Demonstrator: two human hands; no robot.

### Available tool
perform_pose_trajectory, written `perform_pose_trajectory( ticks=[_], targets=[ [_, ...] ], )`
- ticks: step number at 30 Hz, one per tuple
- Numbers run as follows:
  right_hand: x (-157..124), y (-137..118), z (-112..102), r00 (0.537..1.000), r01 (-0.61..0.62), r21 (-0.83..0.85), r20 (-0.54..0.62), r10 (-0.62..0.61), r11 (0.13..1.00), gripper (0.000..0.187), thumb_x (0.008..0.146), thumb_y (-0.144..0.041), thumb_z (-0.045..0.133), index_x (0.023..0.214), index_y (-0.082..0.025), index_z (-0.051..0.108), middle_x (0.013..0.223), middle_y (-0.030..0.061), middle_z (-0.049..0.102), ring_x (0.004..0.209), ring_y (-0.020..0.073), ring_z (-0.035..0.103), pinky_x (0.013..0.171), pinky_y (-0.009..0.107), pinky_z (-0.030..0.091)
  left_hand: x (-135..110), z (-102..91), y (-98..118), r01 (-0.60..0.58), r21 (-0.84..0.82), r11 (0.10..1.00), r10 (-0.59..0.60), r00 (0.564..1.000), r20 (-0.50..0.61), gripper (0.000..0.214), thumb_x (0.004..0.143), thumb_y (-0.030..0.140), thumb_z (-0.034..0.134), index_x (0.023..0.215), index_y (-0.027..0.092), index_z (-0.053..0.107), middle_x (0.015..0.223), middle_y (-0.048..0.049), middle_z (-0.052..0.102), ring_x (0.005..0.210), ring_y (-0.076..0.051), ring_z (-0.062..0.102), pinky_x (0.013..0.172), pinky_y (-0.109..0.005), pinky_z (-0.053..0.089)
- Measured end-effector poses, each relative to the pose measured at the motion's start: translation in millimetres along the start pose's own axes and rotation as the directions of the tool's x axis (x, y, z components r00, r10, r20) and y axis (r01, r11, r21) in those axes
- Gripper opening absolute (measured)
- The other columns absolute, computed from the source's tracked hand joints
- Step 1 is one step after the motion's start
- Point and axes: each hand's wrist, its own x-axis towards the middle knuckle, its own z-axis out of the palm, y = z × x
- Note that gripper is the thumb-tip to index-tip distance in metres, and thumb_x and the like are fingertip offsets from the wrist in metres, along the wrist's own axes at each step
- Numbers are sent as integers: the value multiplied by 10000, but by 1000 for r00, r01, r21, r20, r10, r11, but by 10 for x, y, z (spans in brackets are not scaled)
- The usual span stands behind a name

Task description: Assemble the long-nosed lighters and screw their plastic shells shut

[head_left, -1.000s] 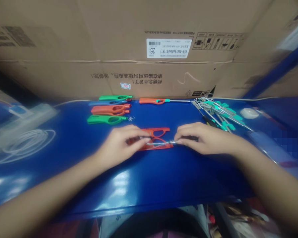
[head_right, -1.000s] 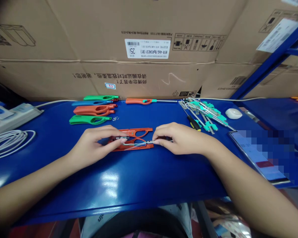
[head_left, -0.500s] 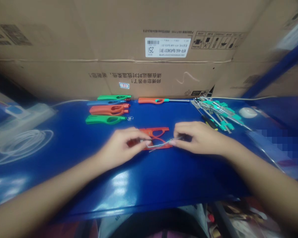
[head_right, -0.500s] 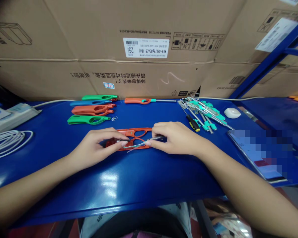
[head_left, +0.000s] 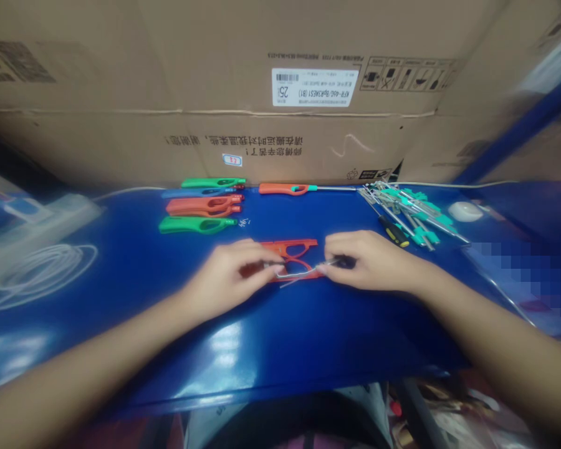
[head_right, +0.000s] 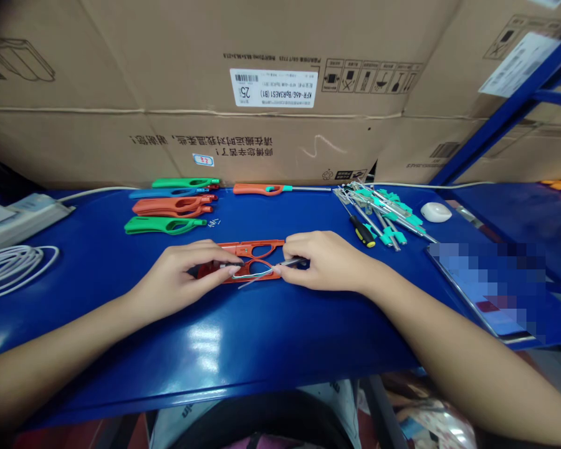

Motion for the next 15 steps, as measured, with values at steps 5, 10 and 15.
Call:
perform_pose_trajectory(
  ticks=[5, 10, 15],
  targets=[
    [13, -12, -27, 1000, -4, 202, 15, 1, 979, 271, 1013, -371, 485, 841, -184, 580, 796, 10, 603, 716, 130, 528, 681, 258, 380, 8, 2, -5, 52, 10, 999, -51, 996, -78, 158, 923, 299, 674, 996, 207, 781, 874, -28, 749, 709, -131, 652, 664, -244, 514],
    [7, -70, -44, 998, -63, 342, 19, 60, 938, 266, 1016, -405, 480, 897, -187, 576, 778, -7, 573, 693, 125, 496, 657, 250, 387, 5, -25, 55, 29, 43, 999, -21, 984, -175, 211, 979, 266, 582, 1108, 194, 733, 1098, -63, 732, 1037, -192, 662, 953, -332, 512],
    [38, -199, 1, 985, -174, 550, 84, 153, 817, 323, 1009, -454, 482, 855, -179, 557, 727, -25, 510, 648, 109, 454, 611, 239, 380, -12, -31, 202, -58, 79, 995, 74, 974, -216, 233, 980, 247, 575, 1185, 217, 683, 1166, -68, 703, 1097, -210, 634, 999, -386, 486]
  ],
)
